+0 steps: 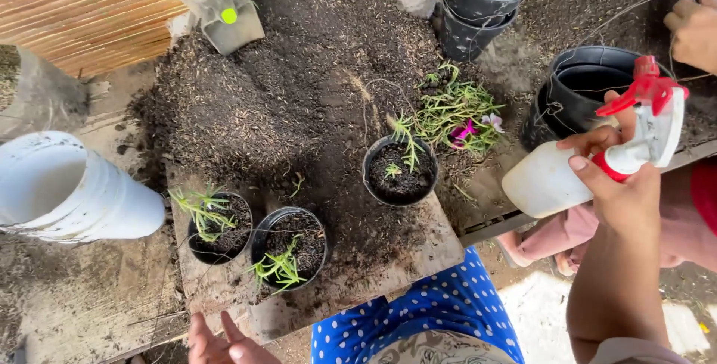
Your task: Transplanting small plant cuttings into plastic pots filled with soil and watering them with a spray bottle.
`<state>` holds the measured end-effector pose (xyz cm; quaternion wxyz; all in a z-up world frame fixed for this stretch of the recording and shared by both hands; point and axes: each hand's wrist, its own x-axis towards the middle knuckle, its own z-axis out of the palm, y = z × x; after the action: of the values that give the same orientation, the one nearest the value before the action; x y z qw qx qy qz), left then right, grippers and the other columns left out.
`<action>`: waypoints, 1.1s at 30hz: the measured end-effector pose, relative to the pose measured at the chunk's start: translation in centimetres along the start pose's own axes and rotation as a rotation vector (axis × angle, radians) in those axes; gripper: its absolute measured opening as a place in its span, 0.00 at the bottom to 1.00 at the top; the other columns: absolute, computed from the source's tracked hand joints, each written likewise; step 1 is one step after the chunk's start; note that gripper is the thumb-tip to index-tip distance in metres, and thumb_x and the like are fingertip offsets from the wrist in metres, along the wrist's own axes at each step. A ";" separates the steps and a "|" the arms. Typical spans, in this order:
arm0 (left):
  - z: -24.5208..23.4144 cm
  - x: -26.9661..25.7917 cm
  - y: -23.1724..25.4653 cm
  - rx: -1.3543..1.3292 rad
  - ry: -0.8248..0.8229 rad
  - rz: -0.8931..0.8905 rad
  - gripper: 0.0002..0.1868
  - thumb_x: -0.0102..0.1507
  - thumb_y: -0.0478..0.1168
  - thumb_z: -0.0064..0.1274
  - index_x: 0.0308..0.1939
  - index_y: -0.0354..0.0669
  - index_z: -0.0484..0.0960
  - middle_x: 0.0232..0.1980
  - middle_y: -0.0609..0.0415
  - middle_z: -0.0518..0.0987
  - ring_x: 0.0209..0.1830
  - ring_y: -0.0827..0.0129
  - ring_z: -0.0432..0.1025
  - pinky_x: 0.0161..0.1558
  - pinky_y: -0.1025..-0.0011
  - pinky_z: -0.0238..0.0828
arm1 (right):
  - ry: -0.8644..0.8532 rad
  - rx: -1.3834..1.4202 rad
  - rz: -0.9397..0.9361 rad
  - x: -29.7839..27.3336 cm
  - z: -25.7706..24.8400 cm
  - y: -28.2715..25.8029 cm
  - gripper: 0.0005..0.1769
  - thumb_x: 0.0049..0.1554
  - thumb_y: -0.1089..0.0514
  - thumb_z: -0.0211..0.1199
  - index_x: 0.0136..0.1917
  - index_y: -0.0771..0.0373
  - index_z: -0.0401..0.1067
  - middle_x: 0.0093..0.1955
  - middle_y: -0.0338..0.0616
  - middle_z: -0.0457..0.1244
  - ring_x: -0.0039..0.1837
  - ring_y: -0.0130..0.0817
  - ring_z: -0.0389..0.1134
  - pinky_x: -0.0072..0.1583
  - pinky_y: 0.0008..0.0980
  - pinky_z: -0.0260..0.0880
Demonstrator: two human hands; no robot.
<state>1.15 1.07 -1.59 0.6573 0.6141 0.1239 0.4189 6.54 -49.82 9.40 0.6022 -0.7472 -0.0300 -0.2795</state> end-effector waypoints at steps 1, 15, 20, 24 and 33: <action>0.6 0.0 0.4 0.001 0.002 0.001 0.21 0.70 0.31 0.33 0.68 0.46 0.63 0.77 0.46 0.60 0.87 0.51 0.51 0.80 0.46 0.59 | -0.002 0.002 -0.001 0.0 0.3 -0.4 0.45 0.59 0.64 0.60 0.85 0.58 0.47 0.51 0.42 0.56 0.56 0.40 0.65 0.68 0.41 0.64; 1.5 -0.2 -1.7 -0.122 -0.242 0.318 0.21 0.75 0.45 0.44 0.70 0.50 0.61 0.75 0.50 0.62 0.82 0.58 0.54 0.87 0.54 0.49 | -0.690 0.078 0.172 -0.3 1.4 -6.5 0.54 0.54 0.46 0.61 0.86 0.68 0.43 0.32 0.39 0.59 0.38 0.27 0.65 0.55 0.35 0.78; 1.9 -0.1 -1.5 -0.077 -0.294 0.452 0.19 0.76 0.40 0.38 0.72 0.48 0.58 0.75 0.47 0.60 0.81 0.59 0.53 0.89 0.51 0.42 | -0.808 0.002 0.418 -0.9 1.4 -5.2 0.49 0.55 0.57 0.60 0.86 0.64 0.47 0.41 0.51 0.71 0.52 0.41 0.76 0.58 0.39 0.71; 1.7 -0.4 -1.5 -0.018 -0.322 0.468 0.20 0.76 0.39 0.36 0.73 0.46 0.57 0.75 0.45 0.59 0.81 0.58 0.53 0.87 0.55 0.45 | -0.770 -0.008 0.421 -2.1 1.4 -5.2 0.44 0.53 0.69 0.62 0.82 0.63 0.58 0.48 0.44 0.62 0.53 0.43 0.80 0.57 0.39 0.71; 1.9 -0.1 -1.2 0.053 -0.348 0.551 0.21 0.74 0.36 0.36 0.72 0.50 0.56 0.73 0.46 0.59 0.79 0.60 0.53 0.87 0.49 0.39 | -0.733 -0.302 0.588 -1.9 2.0 -7.9 0.11 0.52 0.63 0.65 0.45 0.69 0.85 0.78 0.38 0.67 0.69 0.30 0.73 0.60 0.36 0.69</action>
<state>2.81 -0.20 -2.31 0.5143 0.7038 -0.1504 0.4663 2.69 -45.31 15.30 0.4902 -0.8523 0.0130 0.1822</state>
